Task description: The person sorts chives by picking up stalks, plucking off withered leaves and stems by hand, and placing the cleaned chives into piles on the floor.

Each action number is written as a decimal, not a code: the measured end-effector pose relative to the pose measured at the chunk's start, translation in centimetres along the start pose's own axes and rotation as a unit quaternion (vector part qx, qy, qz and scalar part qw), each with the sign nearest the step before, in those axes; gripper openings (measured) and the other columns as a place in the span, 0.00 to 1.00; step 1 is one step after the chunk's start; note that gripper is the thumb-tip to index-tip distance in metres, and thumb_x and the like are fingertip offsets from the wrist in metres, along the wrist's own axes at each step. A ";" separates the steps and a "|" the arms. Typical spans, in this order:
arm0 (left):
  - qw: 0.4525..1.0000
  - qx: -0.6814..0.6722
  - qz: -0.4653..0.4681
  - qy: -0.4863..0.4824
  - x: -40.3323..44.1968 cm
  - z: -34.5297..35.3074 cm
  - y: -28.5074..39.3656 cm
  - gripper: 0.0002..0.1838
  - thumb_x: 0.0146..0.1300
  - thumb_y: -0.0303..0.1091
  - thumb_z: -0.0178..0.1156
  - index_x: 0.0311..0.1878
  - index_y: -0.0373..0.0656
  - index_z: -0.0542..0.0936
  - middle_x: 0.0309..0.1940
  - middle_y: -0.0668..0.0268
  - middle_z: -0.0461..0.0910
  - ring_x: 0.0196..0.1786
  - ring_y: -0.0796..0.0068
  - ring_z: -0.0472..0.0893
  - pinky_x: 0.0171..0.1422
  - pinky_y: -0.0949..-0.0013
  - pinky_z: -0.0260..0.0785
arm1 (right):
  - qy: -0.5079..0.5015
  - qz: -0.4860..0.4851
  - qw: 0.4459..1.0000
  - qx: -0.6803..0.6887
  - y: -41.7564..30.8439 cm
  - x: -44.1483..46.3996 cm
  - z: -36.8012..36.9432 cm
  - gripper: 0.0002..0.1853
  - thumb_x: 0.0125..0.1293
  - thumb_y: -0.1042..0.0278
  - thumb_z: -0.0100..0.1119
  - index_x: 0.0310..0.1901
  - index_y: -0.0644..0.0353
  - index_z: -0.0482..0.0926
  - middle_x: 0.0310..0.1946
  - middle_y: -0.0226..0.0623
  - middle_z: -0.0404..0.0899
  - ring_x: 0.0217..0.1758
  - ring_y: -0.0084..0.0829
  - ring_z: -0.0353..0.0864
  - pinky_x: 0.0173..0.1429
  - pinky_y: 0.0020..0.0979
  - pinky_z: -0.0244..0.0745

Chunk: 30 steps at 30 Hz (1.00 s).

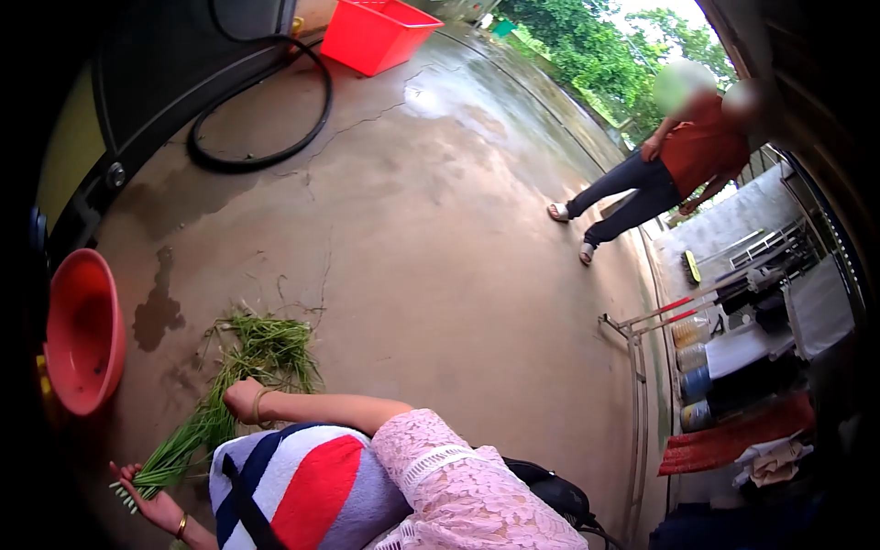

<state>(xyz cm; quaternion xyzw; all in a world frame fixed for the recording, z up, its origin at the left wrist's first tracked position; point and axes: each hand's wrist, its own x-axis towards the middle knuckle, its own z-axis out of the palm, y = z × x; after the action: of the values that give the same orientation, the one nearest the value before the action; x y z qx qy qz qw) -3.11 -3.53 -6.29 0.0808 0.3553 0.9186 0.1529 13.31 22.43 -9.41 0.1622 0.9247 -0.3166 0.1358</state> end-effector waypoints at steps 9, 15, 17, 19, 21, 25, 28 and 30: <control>0.999 0.013 0.010 0.048 -0.9 1.7 0.4 0.20 0.67 0.33 0.40 0.59 0.34 0.58 0.37 0.67 0.63 0.44 0.75 0.65 0.57 0.73 0.55 | -0.006 -0.018 1.000 0.010 0.0 -0.3 -0.5 0.05 0.46 0.68 0.52 0.25 0.58 0.75 0.23 0.41 0.76 0.32 0.43 0.76 0.38 0.42 0.66; 0.998 0.012 0.014 0.058 -1.4 4.0 0.2 0.19 0.67 0.33 0.40 0.57 0.33 0.59 0.34 0.68 0.61 0.42 0.75 0.63 0.58 0.72 0.54 | -0.004 -0.030 0.999 0.020 0.1 -0.3 -0.6 0.05 0.46 0.68 0.52 0.25 0.57 0.74 0.22 0.41 0.75 0.31 0.43 0.76 0.38 0.41 0.66; 0.996 0.021 0.021 0.081 -1.3 4.7 0.2 0.18 0.67 0.34 0.39 0.56 0.33 0.59 0.33 0.69 0.60 0.40 0.76 0.62 0.58 0.71 0.53 | -0.005 -0.033 0.999 0.028 0.2 -0.2 -0.5 0.05 0.46 0.68 0.52 0.25 0.57 0.74 0.22 0.41 0.75 0.31 0.43 0.76 0.38 0.41 0.66; 0.998 0.002 0.022 0.062 -1.6 5.3 0.4 0.18 0.67 0.34 0.39 0.56 0.34 0.59 0.31 0.69 0.58 0.39 0.76 0.61 0.59 0.71 0.52 | 0.009 -0.043 0.999 0.029 0.1 -0.2 -0.5 0.05 0.46 0.67 0.52 0.24 0.58 0.74 0.22 0.41 0.75 0.30 0.43 0.76 0.36 0.41 0.67; 0.996 0.010 0.040 0.073 -1.7 5.1 0.4 0.17 0.67 0.34 0.41 0.55 0.35 0.60 0.28 0.71 0.56 0.35 0.77 0.58 0.57 0.71 0.52 | 0.006 -0.054 0.998 0.045 0.5 0.1 -0.1 0.04 0.45 0.69 0.52 0.24 0.58 0.74 0.22 0.43 0.75 0.29 0.44 0.76 0.33 0.41 0.70; 0.999 -0.017 0.041 0.001 -2.2 4.6 0.9 0.18 0.62 0.30 0.46 0.55 0.39 0.63 0.30 0.71 0.66 0.37 0.81 0.66 0.50 0.73 0.58 | -0.023 -0.059 0.996 0.057 1.0 0.5 -0.8 0.06 0.45 0.72 0.53 0.27 0.58 0.76 0.24 0.44 0.76 0.30 0.44 0.76 0.35 0.39 0.71; 0.988 0.063 0.075 0.116 -2.4 6.1 0.7 0.17 0.59 0.28 0.48 0.53 0.40 0.65 0.30 0.70 0.69 0.36 0.78 0.69 0.52 0.70 0.59 | -0.035 -0.052 0.993 0.099 2.7 0.9 0.5 0.08 0.46 0.78 0.50 0.29 0.58 0.76 0.26 0.43 0.77 0.31 0.40 0.77 0.37 0.35 0.72; 0.992 0.035 0.090 0.087 -2.6 6.5 0.8 0.14 0.63 0.31 0.46 0.51 0.40 0.66 0.27 0.71 0.65 0.34 0.78 0.65 0.51 0.68 0.59 | -0.026 -0.053 0.988 0.144 3.1 1.1 0.8 0.06 0.47 0.75 0.50 0.26 0.58 0.77 0.26 0.43 0.77 0.31 0.43 0.77 0.36 0.38 0.72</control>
<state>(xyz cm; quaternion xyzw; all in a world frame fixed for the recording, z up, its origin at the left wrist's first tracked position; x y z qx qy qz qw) 0.82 -0.90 -1.11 0.0370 0.3904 0.9192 0.0355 13.61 24.47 -12.14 0.1224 0.8730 -0.4572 0.1177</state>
